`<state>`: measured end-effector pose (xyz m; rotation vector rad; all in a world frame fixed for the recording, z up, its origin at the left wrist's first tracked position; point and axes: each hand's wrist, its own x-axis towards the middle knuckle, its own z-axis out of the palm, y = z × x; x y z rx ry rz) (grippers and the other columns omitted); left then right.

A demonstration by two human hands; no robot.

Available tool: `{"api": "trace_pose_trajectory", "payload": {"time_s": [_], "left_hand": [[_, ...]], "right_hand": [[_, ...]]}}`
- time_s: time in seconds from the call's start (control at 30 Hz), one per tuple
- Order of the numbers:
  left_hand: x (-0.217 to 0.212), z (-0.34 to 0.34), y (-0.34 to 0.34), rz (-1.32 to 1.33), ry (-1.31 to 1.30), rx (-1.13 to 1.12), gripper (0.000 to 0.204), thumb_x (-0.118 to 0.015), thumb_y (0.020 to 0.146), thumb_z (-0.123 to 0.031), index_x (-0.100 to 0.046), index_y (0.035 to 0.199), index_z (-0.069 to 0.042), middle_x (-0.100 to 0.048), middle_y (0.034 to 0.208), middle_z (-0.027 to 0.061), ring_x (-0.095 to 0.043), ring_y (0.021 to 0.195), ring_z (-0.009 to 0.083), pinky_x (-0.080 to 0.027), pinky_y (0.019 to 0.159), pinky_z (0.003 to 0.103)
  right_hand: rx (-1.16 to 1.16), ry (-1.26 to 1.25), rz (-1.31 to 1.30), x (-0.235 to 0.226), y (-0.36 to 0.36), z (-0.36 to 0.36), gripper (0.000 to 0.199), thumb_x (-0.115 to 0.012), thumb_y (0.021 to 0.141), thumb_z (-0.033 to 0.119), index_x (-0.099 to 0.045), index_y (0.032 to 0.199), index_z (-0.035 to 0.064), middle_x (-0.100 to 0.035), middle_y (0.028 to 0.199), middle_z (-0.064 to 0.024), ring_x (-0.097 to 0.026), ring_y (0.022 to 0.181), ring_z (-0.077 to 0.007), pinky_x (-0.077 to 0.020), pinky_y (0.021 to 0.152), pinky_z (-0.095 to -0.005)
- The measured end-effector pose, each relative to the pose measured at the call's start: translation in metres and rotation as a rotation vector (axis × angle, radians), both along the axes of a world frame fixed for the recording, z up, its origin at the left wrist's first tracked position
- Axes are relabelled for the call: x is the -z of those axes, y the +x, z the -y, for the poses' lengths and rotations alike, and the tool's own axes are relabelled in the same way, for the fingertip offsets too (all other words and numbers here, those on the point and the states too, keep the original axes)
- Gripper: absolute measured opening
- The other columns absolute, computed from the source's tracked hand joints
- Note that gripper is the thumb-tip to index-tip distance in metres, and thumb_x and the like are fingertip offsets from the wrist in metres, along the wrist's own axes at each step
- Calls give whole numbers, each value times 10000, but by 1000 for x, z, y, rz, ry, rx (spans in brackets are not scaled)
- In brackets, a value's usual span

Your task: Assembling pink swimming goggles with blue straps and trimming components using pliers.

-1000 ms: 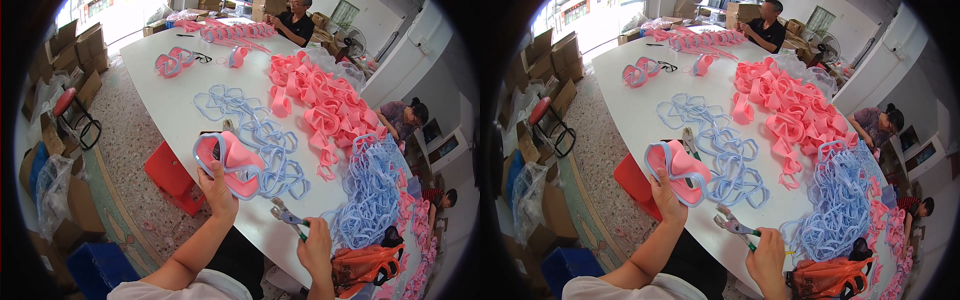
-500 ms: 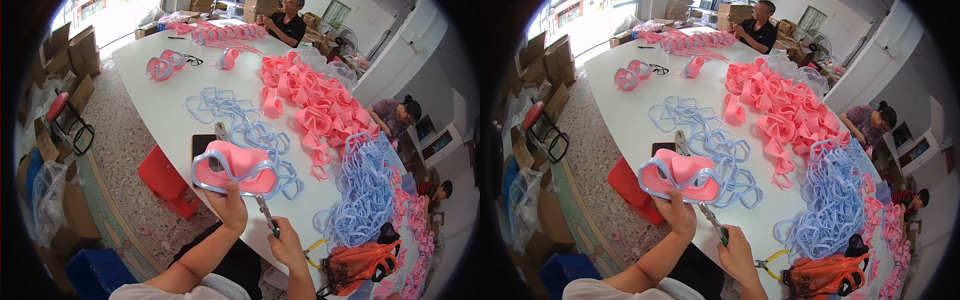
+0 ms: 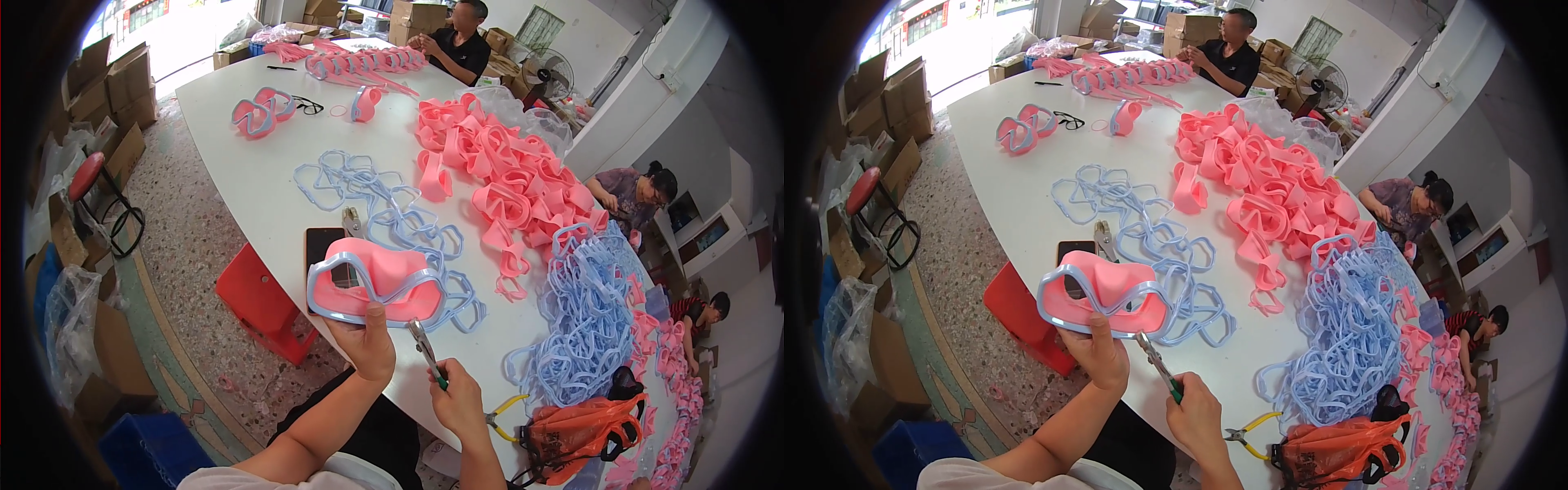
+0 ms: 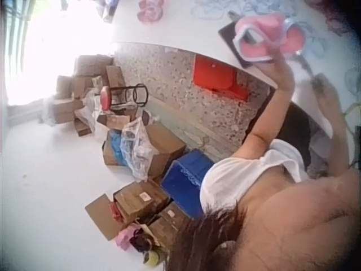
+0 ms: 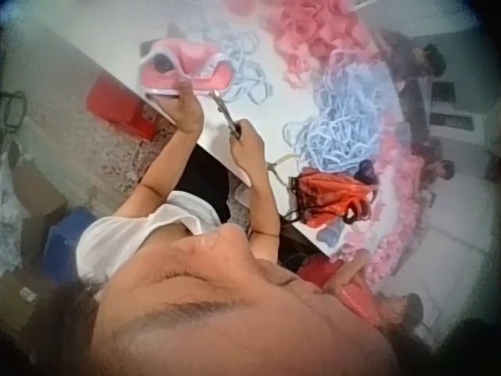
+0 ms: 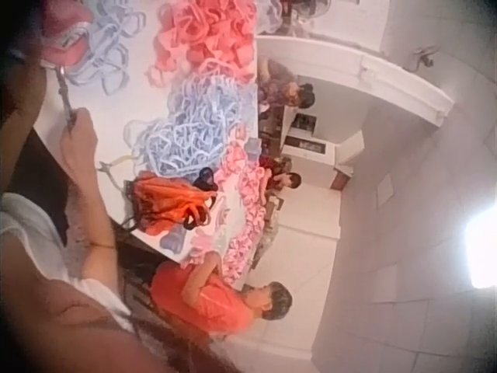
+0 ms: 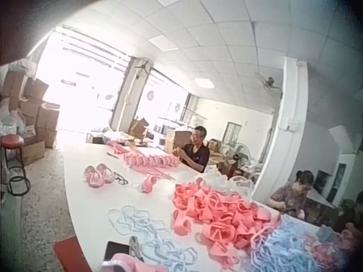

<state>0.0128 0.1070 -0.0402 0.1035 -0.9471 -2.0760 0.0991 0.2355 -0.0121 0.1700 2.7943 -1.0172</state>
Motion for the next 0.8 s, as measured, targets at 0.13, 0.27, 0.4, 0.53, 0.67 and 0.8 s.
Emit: {"api": "trace_pose_trajectory", "payload": {"time_s": [0.13, 0.27, 0.4, 0.53, 0.67, 0.8], "left_hand": [[-6, 16, -9, 7, 132, 70, 640, -681, 912, -238, -311, 1377, 0, -472, 1263, 108, -491, 1111, 164, -393, 970, 310], [-4, 17, -7, 28, 77, 86, 616, -674, 917, -225, -324, 1371, 1, -479, 1258, 103, -494, 1105, 163, -390, 974, 303], [-6, 16, 2, 46, 3, 144, 667, -702, 896, -243, -312, 1380, -1, -476, 1257, 101, -492, 1105, 161, -385, 982, 306], [-5, 15, 8, 51, -71, 172, 751, -745, 860, -267, -290, 1392, 3, -470, 1268, 100, -491, 1113, 163, -389, 983, 313], [-1, 14, 5, 29, -93, 124, 774, -754, 851, -269, -279, 1397, 6, -481, 1243, 99, -506, 1085, 162, -403, 964, 305], [-14, 17, 12, 17, -163, 130, 744, -754, 852, -244, -292, 1381, 2, -495, 1174, 96, -536, 984, 138, -439, 887, 278]], "right_hand": [[-1, 92, -145, -9, 8, -19, 334, -561, 757, 17, -557, 1091, 4, -618, 994, -195, -610, 934, -373, -476, 823, -408], [86, 309, -415, -34, 3, -26, 447, -613, 697, -56, -509, 1130, -17, -545, 1048, -201, -539, 1014, -400, -439, 861, -446], [24, 556, -563, -55, -15, -23, 454, -647, 683, -27, -503, 1113, -28, -527, 1048, -177, -531, 973, -366, -443, 822, -455], [-1, 694, -605, -57, -22, -30, 390, -623, 670, -27, -525, 1048, -12, -526, 963, -150, -544, 885, -324, -454, 743, -421], [9, 788, -647, -55, -24, -38, 311, -601, 637, -71, -535, 929, 14, -539, 875, -134, -568, 823, -328, -465, 658, -419], [-60, 770, -579, -47, -28, -51, 252, -589, 640, -65, -542, 873, 19, -547, 847, -136, -573, 778, -329, -461, 607, -412]]}}
